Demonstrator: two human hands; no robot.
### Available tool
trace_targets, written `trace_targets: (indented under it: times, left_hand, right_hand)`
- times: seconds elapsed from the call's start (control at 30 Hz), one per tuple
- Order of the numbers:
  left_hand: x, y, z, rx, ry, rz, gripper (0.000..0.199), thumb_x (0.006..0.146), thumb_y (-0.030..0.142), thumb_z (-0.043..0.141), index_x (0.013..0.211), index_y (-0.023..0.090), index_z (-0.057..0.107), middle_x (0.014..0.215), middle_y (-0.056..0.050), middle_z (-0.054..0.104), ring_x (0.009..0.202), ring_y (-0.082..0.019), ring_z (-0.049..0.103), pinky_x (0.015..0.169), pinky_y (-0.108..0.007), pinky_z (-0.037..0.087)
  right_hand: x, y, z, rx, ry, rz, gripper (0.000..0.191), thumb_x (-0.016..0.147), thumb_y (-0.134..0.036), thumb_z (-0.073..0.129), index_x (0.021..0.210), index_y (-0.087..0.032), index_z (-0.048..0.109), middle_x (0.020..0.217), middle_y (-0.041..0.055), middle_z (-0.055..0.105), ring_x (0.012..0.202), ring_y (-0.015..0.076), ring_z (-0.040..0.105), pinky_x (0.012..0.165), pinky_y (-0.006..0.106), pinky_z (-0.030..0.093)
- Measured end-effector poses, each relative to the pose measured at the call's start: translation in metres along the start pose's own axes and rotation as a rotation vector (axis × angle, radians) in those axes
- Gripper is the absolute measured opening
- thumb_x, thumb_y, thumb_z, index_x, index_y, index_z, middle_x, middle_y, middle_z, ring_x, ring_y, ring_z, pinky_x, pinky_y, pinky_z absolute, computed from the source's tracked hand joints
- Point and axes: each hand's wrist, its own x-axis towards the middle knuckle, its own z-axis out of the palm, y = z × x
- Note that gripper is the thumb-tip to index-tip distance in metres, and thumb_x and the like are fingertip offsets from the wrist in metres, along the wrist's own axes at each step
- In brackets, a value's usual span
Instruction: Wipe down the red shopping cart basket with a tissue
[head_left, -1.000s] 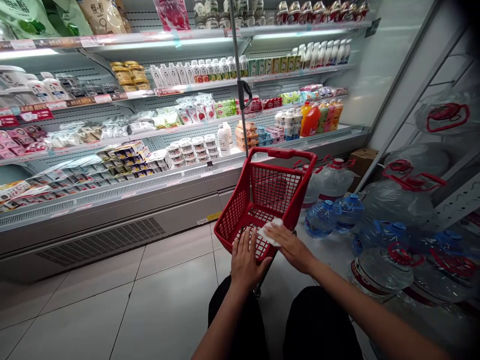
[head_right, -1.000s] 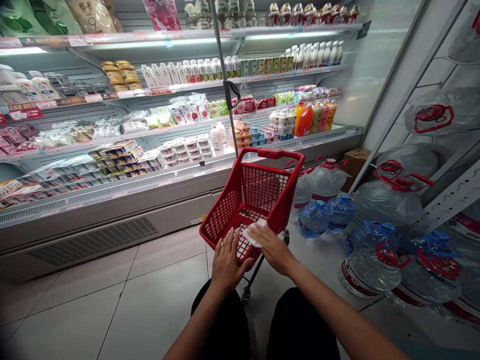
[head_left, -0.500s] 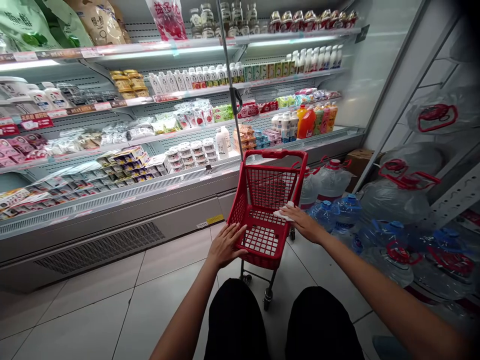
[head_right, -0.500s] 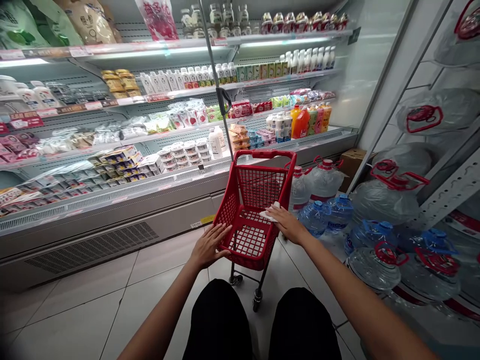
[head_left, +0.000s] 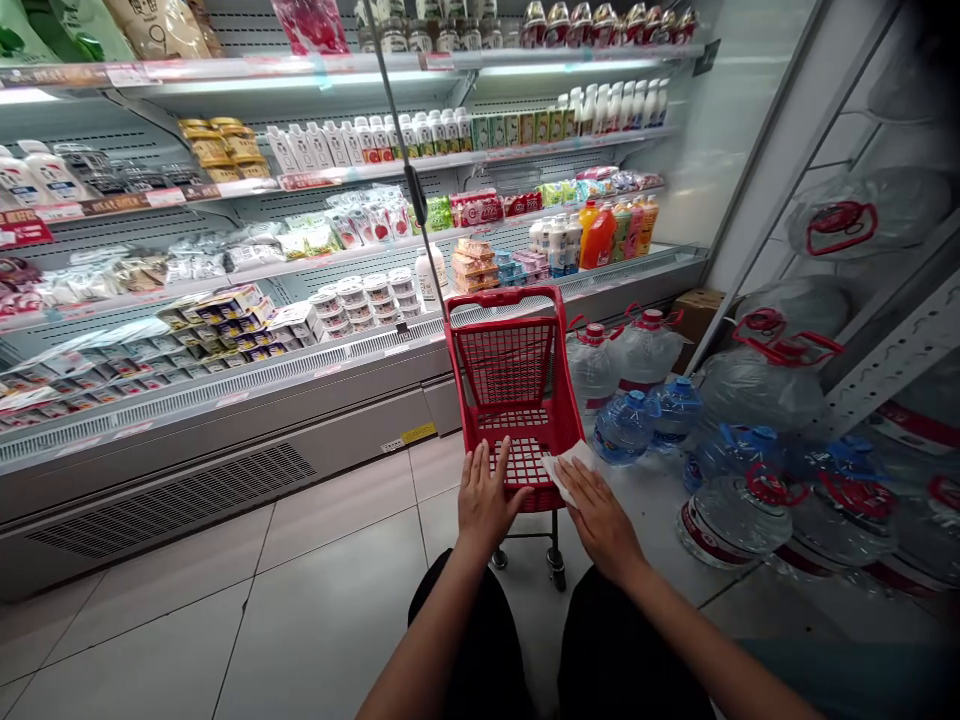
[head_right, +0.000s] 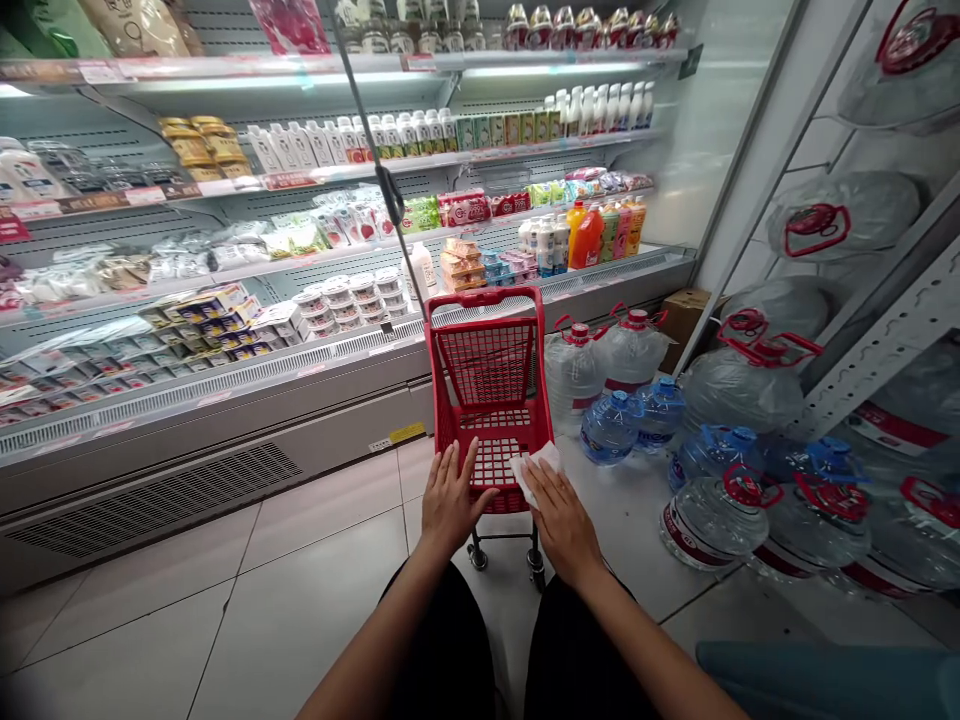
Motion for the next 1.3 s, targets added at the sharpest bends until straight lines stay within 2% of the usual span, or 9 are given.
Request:
trace_targets:
  times: [0.17, 0.27, 0.43, 0.53, 0.67, 0.87, 0.97, 1.1, 1.3]
  left_hand:
    - [-0.021, 0.049, -0.005, -0.092, -0.068, 0.089, 0.103, 0.088, 0.033, 0.068, 0.169, 0.020, 0.006, 0.174, -0.013, 0.019, 0.160, -0.034, 0.017, 0.129, -0.056, 0.024]
    - [-0.030, 0.060, -0.008, -0.143, -0.122, 0.193, 0.106, 0.084, 0.023, 0.065, 0.169, 0.017, 0.001, 0.174, -0.012, 0.015, 0.161, -0.030, 0.013, 0.130, -0.053, 0.023]
    - [-0.011, 0.034, -0.022, -0.143, -0.181, 0.392, 0.105, 0.090, 0.055, 0.068, 0.169, 0.024, 0.007, 0.175, -0.008, 0.013, 0.161, -0.027, 0.014, 0.131, -0.049, 0.019]
    - [0.011, 0.005, -0.029, -0.070, -0.143, 0.329, 0.113, 0.083, 0.070, 0.072, 0.168, 0.026, 0.012, 0.175, -0.009, 0.011, 0.161, -0.032, 0.011, 0.131, -0.055, 0.014]
    - [0.022, -0.007, -0.026, -0.031, -0.106, 0.269, 0.119, 0.076, 0.064, 0.082, 0.168, 0.029, 0.015, 0.176, -0.010, 0.007, 0.161, -0.039, 0.005, 0.129, -0.060, 0.015]
    - [0.008, 0.047, -0.011, -0.101, -0.067, 0.191, 0.123, 0.073, 0.046, 0.085, 0.169, 0.028, 0.010, 0.176, -0.008, -0.002, 0.160, -0.044, -0.001, 0.126, -0.066, 0.019]
    - [0.006, 0.061, -0.014, -0.108, -0.088, 0.257, 0.117, 0.079, 0.046, 0.079, 0.169, 0.026, 0.008, 0.176, -0.007, 0.001, 0.161, -0.040, 0.003, 0.128, -0.062, 0.017]
    - [0.014, 0.043, -0.027, -0.069, -0.116, 0.386, 0.100, 0.094, 0.049, 0.065, 0.169, 0.026, 0.002, 0.174, -0.003, 0.016, 0.161, -0.027, 0.016, 0.132, -0.055, 0.007]
    - [0.036, -0.010, -0.058, 0.037, -0.007, 0.274, 0.075, 0.102, 0.044, 0.056, 0.167, 0.034, 0.020, 0.173, -0.001, 0.022, 0.159, -0.024, 0.024, 0.133, -0.054, 0.003]
  right_hand:
    - [-0.005, -0.033, 0.018, -0.035, 0.057, -0.061, 0.070, 0.105, -0.021, 0.035, 0.169, -0.026, 0.006, 0.168, 0.0071, 0.036, 0.155, 0.0253, 0.033, 0.127, 0.052, 0.030]
    - [-0.011, -0.038, 0.018, -0.023, 0.069, -0.083, 0.071, 0.104, -0.019, 0.036, 0.169, -0.021, 0.006, 0.166, 0.0100, 0.040, 0.153, 0.0251, 0.038, 0.126, 0.052, 0.033]
    - [-0.028, -0.002, -0.016, -0.034, -0.011, -0.054, 0.062, 0.108, -0.025, 0.034, 0.167, -0.028, 0.019, 0.164, 0.0045, 0.044, 0.154, 0.0243, 0.036, 0.127, 0.053, 0.030]
    - [-0.034, 0.027, -0.035, -0.049, -0.017, 0.069, 0.059, 0.109, -0.030, 0.032, 0.167, -0.032, 0.020, 0.164, 0.0023, 0.044, 0.154, 0.0238, 0.036, 0.128, 0.055, 0.028]
    - [-0.038, 0.036, -0.039, -0.040, 0.049, 0.204, 0.058, 0.110, -0.031, 0.028, 0.167, -0.032, 0.020, 0.165, 0.0033, 0.043, 0.153, 0.0251, 0.038, 0.126, 0.057, 0.031]
    - [-0.034, -0.010, -0.023, -0.072, 0.106, 0.150, 0.065, 0.107, -0.027, 0.029, 0.169, -0.030, 0.010, 0.169, 0.0043, 0.034, 0.153, 0.0269, 0.037, 0.126, 0.055, 0.030]
    - [-0.027, -0.017, -0.024, -0.122, 0.127, 0.130, 0.069, 0.106, -0.025, 0.031, 0.169, -0.028, 0.005, 0.170, 0.0045, 0.031, 0.154, 0.0271, 0.036, 0.127, 0.053, 0.029]
    - [-0.031, 0.012, -0.037, -0.165, 0.129, 0.157, 0.067, 0.106, -0.024, 0.028, 0.169, -0.031, 0.007, 0.170, 0.0026, 0.032, 0.154, 0.0271, 0.036, 0.127, 0.054, 0.027]
    - [-0.055, 0.082, -0.049, -0.172, 0.225, 0.350, 0.061, 0.107, -0.036, 0.022, 0.168, -0.032, 0.016, 0.170, 0.0030, 0.033, 0.153, 0.0308, 0.037, 0.126, 0.061, 0.025]
